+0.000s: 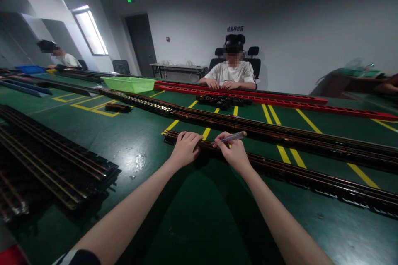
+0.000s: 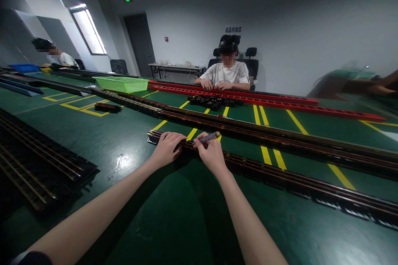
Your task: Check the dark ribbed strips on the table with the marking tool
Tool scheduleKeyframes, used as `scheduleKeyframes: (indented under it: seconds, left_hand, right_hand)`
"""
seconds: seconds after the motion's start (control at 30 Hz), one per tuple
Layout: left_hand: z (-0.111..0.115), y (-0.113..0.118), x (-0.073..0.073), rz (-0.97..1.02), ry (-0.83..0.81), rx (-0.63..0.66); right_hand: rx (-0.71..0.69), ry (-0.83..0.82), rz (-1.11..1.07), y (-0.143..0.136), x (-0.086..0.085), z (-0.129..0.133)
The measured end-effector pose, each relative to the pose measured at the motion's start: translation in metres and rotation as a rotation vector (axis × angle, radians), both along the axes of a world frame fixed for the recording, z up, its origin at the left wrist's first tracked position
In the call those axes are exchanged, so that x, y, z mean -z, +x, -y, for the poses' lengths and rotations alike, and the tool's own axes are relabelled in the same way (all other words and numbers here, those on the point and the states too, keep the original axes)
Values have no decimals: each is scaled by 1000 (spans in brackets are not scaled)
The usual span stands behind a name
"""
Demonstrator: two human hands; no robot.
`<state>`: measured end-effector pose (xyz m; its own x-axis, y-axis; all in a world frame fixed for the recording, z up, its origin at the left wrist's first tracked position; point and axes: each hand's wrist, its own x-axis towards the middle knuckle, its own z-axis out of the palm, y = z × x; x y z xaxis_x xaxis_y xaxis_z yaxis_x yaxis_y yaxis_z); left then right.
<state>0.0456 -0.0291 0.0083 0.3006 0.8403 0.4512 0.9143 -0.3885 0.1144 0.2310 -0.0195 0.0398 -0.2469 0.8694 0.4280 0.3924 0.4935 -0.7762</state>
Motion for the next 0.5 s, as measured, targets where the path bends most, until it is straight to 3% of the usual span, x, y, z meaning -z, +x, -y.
scheduleKeyframes:
  seconds: [0.5]
  left_hand:
    - [-1, 1, 2, -17, 9, -38]
  right_hand:
    - [2, 38, -6, -1, 5, -1]
